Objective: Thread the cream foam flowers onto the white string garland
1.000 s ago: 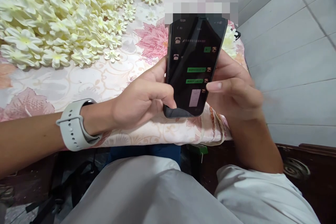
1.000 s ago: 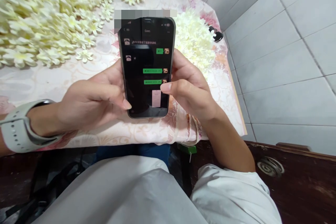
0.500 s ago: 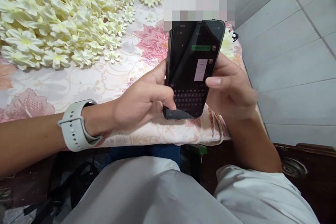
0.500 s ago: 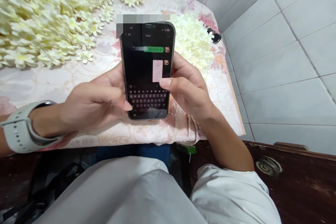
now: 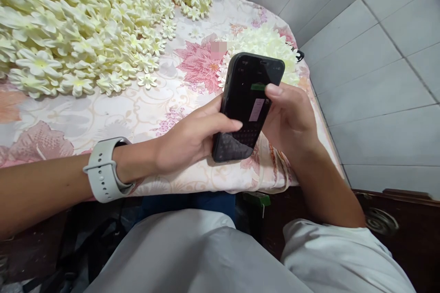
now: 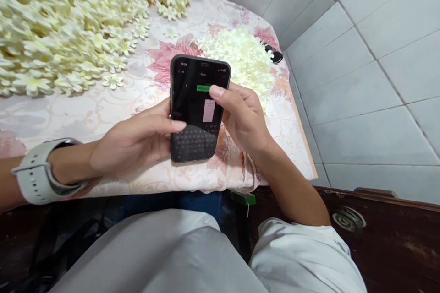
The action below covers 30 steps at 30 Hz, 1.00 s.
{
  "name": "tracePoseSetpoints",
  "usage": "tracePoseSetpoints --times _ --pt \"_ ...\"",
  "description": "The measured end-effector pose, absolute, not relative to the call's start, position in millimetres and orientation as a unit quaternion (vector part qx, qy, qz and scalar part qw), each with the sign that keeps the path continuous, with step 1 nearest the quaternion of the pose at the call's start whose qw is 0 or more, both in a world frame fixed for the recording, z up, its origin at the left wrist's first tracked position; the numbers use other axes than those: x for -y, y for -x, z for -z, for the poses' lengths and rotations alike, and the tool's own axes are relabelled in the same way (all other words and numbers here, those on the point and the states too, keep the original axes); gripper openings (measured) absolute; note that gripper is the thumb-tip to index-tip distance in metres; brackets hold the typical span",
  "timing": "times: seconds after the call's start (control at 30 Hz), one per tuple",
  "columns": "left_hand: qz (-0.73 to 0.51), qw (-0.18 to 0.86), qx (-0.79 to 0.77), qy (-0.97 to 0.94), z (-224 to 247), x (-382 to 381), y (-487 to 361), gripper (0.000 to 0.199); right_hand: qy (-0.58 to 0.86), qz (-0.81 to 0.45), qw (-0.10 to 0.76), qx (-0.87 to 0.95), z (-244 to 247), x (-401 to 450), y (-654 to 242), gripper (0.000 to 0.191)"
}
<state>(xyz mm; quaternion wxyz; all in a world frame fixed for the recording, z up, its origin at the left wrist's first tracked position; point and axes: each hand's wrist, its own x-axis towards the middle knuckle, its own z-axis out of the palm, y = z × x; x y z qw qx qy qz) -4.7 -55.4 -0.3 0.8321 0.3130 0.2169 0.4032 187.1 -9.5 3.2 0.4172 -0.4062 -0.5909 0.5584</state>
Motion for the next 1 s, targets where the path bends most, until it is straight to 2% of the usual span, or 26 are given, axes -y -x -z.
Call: tracePoseSetpoints --times 0.1,0.27,0.47,0.67,0.83,0.9,1.0 --pt "-0.411 0.834 -0.205 -0.305 -1.0 55.8 2.4 0.035 0.405 -0.568 0.405 0.59 -4.5 7.9 -186.5 0.033" --pt "-0.408 0.838 -0.193 -0.306 4.1 56.8 1.4 0.046 0.42 -0.554 0.403 0.595 -0.9 6.4 -186.5 0.045" --pt "-0.406 0.837 -0.195 -0.31 5.4 57.0 1.6 0.051 0.389 -0.599 0.428 0.554 0.4 6.3 -186.3 0.027" --pt "-0.403 0.838 -0.21 -0.302 4.7 55.8 2.3 0.051 0.398 -0.593 0.427 0.554 -0.6 6.1 -184.7 0.028" --pt "-0.408 0.84 -0.205 -0.292 6.8 52.7 4.3 0.033 0.398 -0.587 0.413 0.572 -3.5 7.9 -185.7 0.03" --pt "-0.42 0.838 -0.209 -0.278 5.9 50.9 4.7 0.026 0.393 -0.581 0.394 0.594 -7.3 9.6 -188.6 0.034" --pt "-0.435 0.837 -0.214 -0.253 2.4 49.0 4.3 0.033 0.387 -0.569 0.347 0.637 -12.8 15.7 -197.4 0.057"
